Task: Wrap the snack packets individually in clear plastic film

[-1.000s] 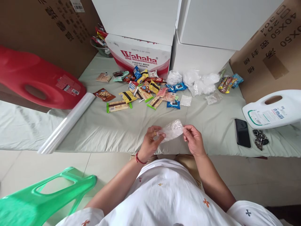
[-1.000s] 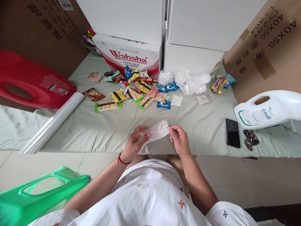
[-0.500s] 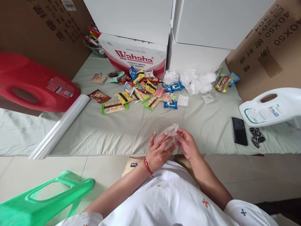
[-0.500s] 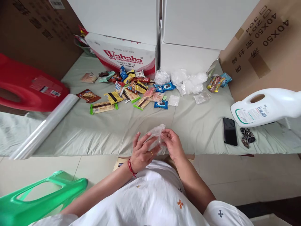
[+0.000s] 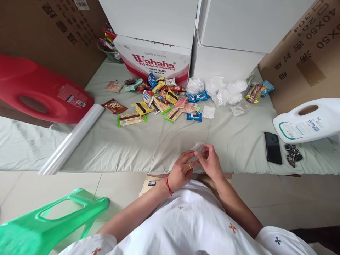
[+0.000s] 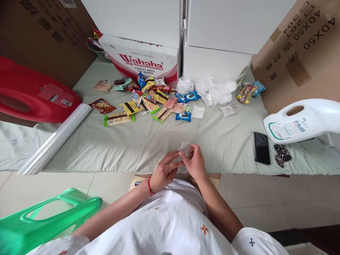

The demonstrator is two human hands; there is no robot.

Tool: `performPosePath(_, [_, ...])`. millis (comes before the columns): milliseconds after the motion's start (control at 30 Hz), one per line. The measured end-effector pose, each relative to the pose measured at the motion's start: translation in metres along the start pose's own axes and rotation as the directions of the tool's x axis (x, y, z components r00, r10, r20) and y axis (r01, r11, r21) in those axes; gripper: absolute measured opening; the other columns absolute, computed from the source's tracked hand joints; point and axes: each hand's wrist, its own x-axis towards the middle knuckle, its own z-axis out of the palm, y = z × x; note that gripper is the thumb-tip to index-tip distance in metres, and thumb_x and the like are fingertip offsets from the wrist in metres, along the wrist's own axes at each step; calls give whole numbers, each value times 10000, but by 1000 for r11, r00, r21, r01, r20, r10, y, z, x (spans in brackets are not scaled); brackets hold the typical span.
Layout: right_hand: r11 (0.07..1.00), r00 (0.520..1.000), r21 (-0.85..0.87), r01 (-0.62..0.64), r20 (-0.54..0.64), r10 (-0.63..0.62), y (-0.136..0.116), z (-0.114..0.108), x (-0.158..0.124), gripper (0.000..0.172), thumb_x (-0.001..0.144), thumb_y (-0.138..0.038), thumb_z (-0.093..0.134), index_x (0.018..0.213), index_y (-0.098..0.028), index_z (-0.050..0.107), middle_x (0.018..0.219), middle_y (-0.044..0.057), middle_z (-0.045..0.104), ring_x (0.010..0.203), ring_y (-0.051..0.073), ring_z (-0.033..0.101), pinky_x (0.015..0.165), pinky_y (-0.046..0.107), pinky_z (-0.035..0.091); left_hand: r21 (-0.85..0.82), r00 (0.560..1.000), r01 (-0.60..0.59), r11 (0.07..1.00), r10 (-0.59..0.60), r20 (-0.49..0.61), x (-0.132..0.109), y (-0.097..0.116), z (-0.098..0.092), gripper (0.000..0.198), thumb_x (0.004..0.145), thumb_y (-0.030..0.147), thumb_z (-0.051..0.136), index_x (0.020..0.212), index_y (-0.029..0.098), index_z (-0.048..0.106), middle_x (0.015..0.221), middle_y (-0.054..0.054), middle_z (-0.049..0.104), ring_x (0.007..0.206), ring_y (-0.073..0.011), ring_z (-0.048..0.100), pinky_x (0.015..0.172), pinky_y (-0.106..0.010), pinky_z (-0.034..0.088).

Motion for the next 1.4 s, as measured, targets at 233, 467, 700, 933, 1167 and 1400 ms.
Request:
performPosePath(233, [991,992,-129,36,121,-21,18,-7,4,138,889,-366,631,951,-245,658,858,29,698,752,199,626,743,350,514,178,945,251,952,-200,-259,-3,-6,0,232,924,203,638,1153,212,669,1104,-107,669,1084,-251,632,935,-419,557])
performPosePath(467, [968,971,-170,187,179,-156,13,-8,-7,526,865,-469,710,1310,-217,586,1240,141,650,1102,284,630,867,422,577,374,926,378,847,-350,-144,-3,-19,15,267,833,234,725,1096,190,712,1101,-120,663,1020,-293,604,909,-468,531])
performPosePath(700, [933,974,-280,224,105,-202,17,-11,-11,166,904,-294,608,1035,-231,689,1105,113,675,1061,291,611,939,474,521,28,874,415,909,-390,-291,4,-14,4,94,931,244,620,903,226,708,1001,-74,652,994,-225,605,909,-382,502])
performPosePath(933, [967,995,237,-90,-24,99,13,-30,2,310,849,-523,730,911,-222,693,807,1,645,719,154,574,714,295,492,-569,664,431,700,-673,-326,12,-5,-7,131,863,334,699,869,212,651,883,-20,629,813,-144,582,740,-261,463])
performPosePath(1167, [805,952,552,-218,-62,300,1,-40,8,419,701,-521,876,902,-226,657,765,-27,594,688,113,544,545,198,460,-851,422,286,440,-855,-300,25,-12,-28,379,731,411,815,848,233,501,684,69,531,592,-85,502,569,-197,432])
performPosePath(1400, [938,969,294,-185,-106,225,17,-52,13,423,788,-600,766,906,-214,640,702,-17,562,648,138,532,462,214,387,-796,287,435,421,-903,-321,22,-24,-52,383,745,462,805,823,228,512,543,115,378,458,-59,328,412,-165,279])
